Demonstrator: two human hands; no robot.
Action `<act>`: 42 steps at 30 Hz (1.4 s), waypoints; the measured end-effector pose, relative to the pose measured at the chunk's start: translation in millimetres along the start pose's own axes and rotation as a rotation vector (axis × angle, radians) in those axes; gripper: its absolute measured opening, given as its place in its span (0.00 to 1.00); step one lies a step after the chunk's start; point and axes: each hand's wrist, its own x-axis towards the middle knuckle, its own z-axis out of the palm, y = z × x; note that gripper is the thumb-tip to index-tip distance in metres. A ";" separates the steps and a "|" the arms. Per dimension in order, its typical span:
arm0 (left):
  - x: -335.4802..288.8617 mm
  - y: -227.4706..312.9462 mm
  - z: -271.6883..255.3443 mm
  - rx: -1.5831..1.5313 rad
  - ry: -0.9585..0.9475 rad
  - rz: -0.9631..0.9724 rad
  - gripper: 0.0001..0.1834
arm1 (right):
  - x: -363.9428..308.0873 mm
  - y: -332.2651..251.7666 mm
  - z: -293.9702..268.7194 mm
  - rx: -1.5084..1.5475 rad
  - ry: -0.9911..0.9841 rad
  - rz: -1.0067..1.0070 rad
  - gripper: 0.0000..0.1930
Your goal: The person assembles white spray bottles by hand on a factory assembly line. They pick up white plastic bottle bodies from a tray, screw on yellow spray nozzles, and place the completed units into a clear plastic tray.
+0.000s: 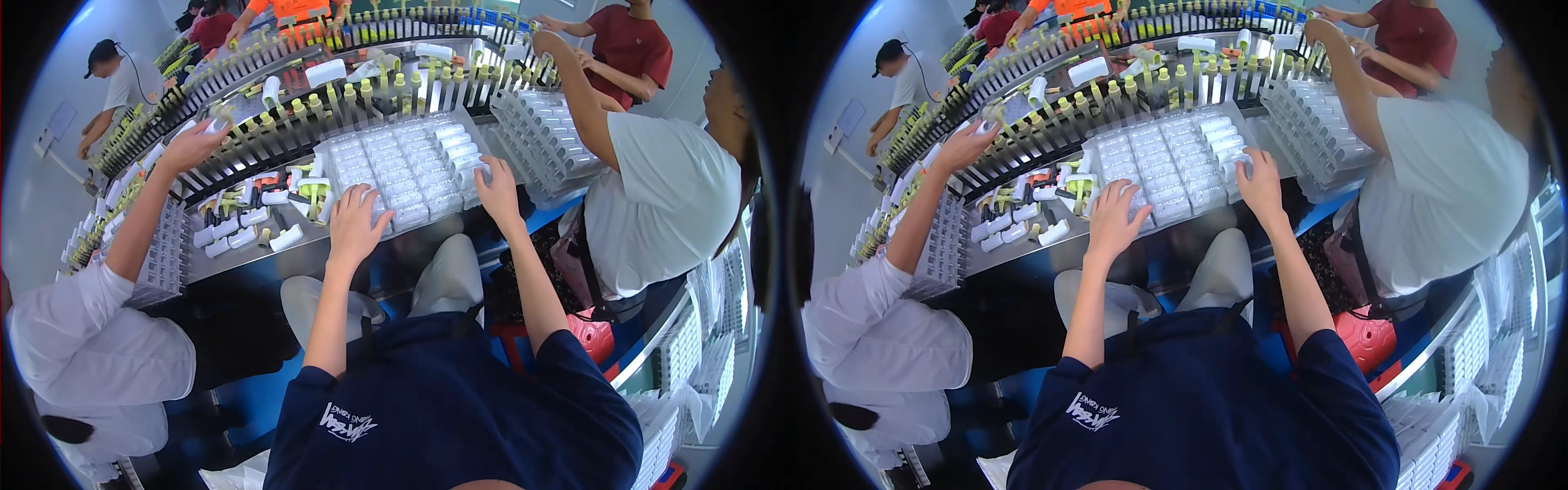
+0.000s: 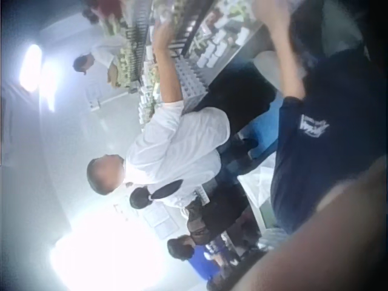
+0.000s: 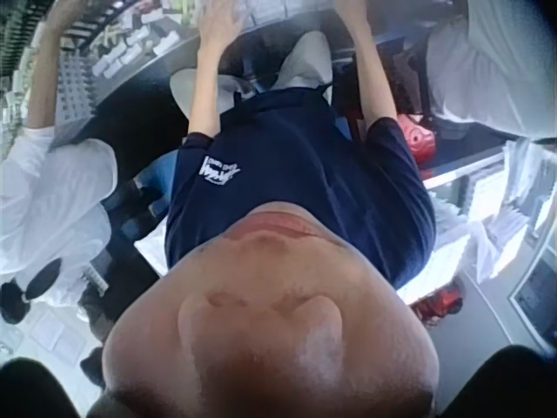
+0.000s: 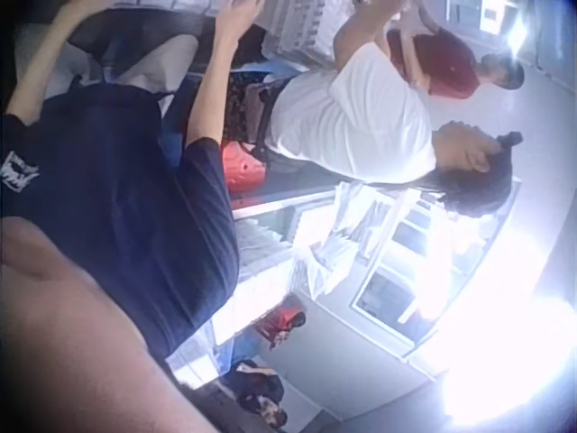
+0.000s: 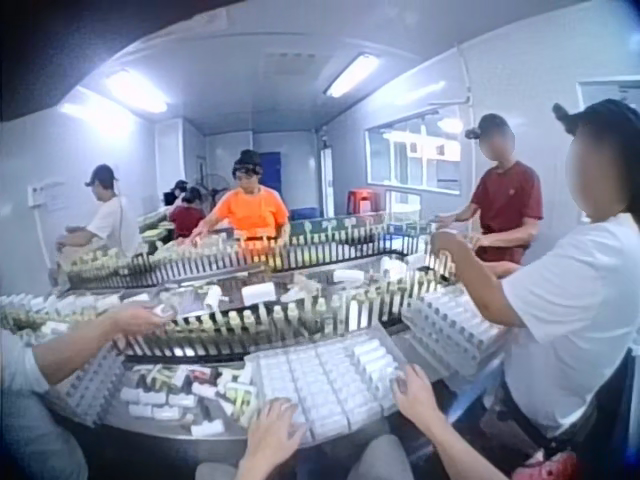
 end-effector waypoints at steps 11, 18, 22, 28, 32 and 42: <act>3.2 -15.0 -15.7 -0.093 -0.082 -0.067 0.27 | 22.5 -4.1 25.4 -0.094 -0.163 0.031 0.31; 41.0 59.6 -255.7 -1.009 0.498 0.379 0.17 | 9.3 6.4 18.8 -0.143 -0.099 0.022 0.29; -1.7 92.8 -337.1 -1.157 0.285 0.834 0.17 | 17.5 3.8 29.2 -0.155 -0.112 -0.009 0.29; -3.3 88.6 -237.8 -1.000 0.146 0.561 0.17 | 19.0 1.2 34.9 -0.146 -0.127 0.025 0.30; 13.2 79.8 -138.0 -0.837 0.074 0.278 0.16 | 18.4 0.7 33.1 -0.152 -0.139 0.038 0.31; 31.7 63.4 -38.6 -0.668 0.023 -0.001 0.16 | 15.2 10.6 30.1 -0.121 -0.145 0.005 0.32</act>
